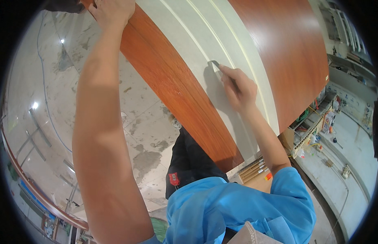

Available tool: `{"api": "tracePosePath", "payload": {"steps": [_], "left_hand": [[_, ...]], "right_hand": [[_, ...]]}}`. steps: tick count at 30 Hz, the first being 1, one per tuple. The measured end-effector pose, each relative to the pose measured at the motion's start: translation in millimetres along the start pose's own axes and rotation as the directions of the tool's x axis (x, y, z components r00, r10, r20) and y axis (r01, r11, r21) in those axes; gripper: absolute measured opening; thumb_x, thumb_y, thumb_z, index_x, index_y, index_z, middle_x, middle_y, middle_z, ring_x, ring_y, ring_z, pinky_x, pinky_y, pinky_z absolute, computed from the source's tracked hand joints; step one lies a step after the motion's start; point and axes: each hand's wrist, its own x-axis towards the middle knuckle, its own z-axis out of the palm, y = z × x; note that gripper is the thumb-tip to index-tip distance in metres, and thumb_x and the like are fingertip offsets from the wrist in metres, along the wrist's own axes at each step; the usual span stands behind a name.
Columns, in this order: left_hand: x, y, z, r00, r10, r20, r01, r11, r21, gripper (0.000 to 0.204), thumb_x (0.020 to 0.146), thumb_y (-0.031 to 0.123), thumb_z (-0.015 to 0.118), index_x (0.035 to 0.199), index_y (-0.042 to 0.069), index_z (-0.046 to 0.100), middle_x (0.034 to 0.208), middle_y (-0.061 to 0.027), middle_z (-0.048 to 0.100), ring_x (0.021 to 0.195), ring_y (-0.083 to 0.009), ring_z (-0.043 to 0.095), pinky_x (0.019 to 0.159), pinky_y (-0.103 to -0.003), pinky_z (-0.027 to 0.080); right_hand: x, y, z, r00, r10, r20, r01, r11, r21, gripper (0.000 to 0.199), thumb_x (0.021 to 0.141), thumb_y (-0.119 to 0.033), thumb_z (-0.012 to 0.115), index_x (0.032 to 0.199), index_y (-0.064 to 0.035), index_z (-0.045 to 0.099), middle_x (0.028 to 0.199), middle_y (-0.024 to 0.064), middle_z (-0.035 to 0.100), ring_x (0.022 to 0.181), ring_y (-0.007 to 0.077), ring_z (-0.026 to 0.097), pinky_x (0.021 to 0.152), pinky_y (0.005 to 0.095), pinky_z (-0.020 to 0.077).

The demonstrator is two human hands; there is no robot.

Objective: The person uses a small metal tool to press and smooth a thin white veneer strip along the edge of a curved wooden tabletop. They work along the seam, occasionally lifting the veneer to adjust it, and continue the process along the length of the table.

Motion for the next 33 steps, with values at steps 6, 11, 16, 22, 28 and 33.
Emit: {"api": "tracePosePath", "payload": {"steps": [6,11,16,22,28,33], "left_hand": [[-0.5,0.6,-2.6,1.0,-0.004,-0.001,0.004,0.996,-0.089,0.055,0.107,0.032,0.05,0.148,-0.004,0.052,0.156,-0.0221,0.053,0.151,-0.037,0.042,0.124,-0.057,0.03],[-11.0,2.8,-12.0,1.0,0.023,0.021,-0.019,0.985,-0.173,0.053,0.106,0.032,0.052,0.146,-0.002,0.057,0.155,-0.023,0.054,0.149,-0.0389,0.044,0.125,-0.057,0.03],[-101.0,35.6,-57.0,0.999,0.038,-0.019,-0.04,0.988,-0.149,0.063,0.113,0.036,0.038,0.159,-0.007,0.04,0.169,-0.0258,0.036,0.158,-0.0401,0.03,0.13,-0.056,0.019],[-167.8,59.5,-100.4,0.979,-0.027,0.201,0.077,0.967,-0.245,0.067,0.114,0.04,0.037,0.164,-0.004,0.032,0.173,-0.021,0.031,0.161,-0.0369,0.024,0.133,-0.051,0.014],[-160.8,63.0,-97.6,0.989,-0.038,0.143,0.067,0.977,-0.204,0.067,0.111,0.043,0.045,0.165,0.005,0.037,0.171,-0.0198,0.035,0.16,-0.0366,0.029,0.132,-0.053,0.017],[-164.7,61.6,-84.8,0.999,-0.008,0.032,0.013,0.989,-0.149,0.058,0.108,0.039,0.049,0.158,0.01,0.05,0.166,-0.0177,0.044,0.156,-0.0366,0.035,0.13,-0.054,0.023]], "right_hand": [[0.5,0.3,3.3,0.999,0.008,-0.033,-0.006,0.999,0.039,0.029,0.095,0.005,0.066,0.122,-0.0015,0.073,0.086,0.0098,0.07,0.068,0.0158,0.065,0.063,0.0286,0.0507],[-8.4,3.7,2.4,0.997,0.073,-0.009,-0.072,0.994,0.08,0.029,0.096,0.004,0.066,0.123,-0.0026,0.073,0.09,0.0112,0.071,0.068,0.0178,0.065,0.066,0.0292,0.052],[-1.6,8.5,6.1,0.997,-0.055,-0.061,0.059,0.996,0.062,0.031,0.093,0.003,0.066,0.123,-0.0028,0.072,0.094,0.0141,0.071,0.071,0.0223,0.067,0.068,0.0323,0.0535],[-6.8,10.6,6.5,1.0,0.022,0.006,-0.022,0.989,0.145,0.031,0.094,0.004,0.065,0.124,-0.0014,0.071,0.096,0.0155,0.071,0.072,0.0234,0.068,0.068,0.0342,0.0539],[-4.8,12.1,9.3,0.995,-0.079,-0.068,0.09,0.981,0.172,0.033,0.092,0.005,0.066,0.125,-0.0015,0.07,0.096,0.0149,0.07,0.073,0.0249,0.067,0.069,0.0352,0.0544],[-7.2,14.9,8.0,0.998,0.046,0.035,-0.05,0.989,0.142,0.036,0.094,0.003,0.065,0.129,-0.0052,0.071,0.107,0.0175,0.075,0.094,0.0296,0.074,0.083,0.0342,0.056]]}}
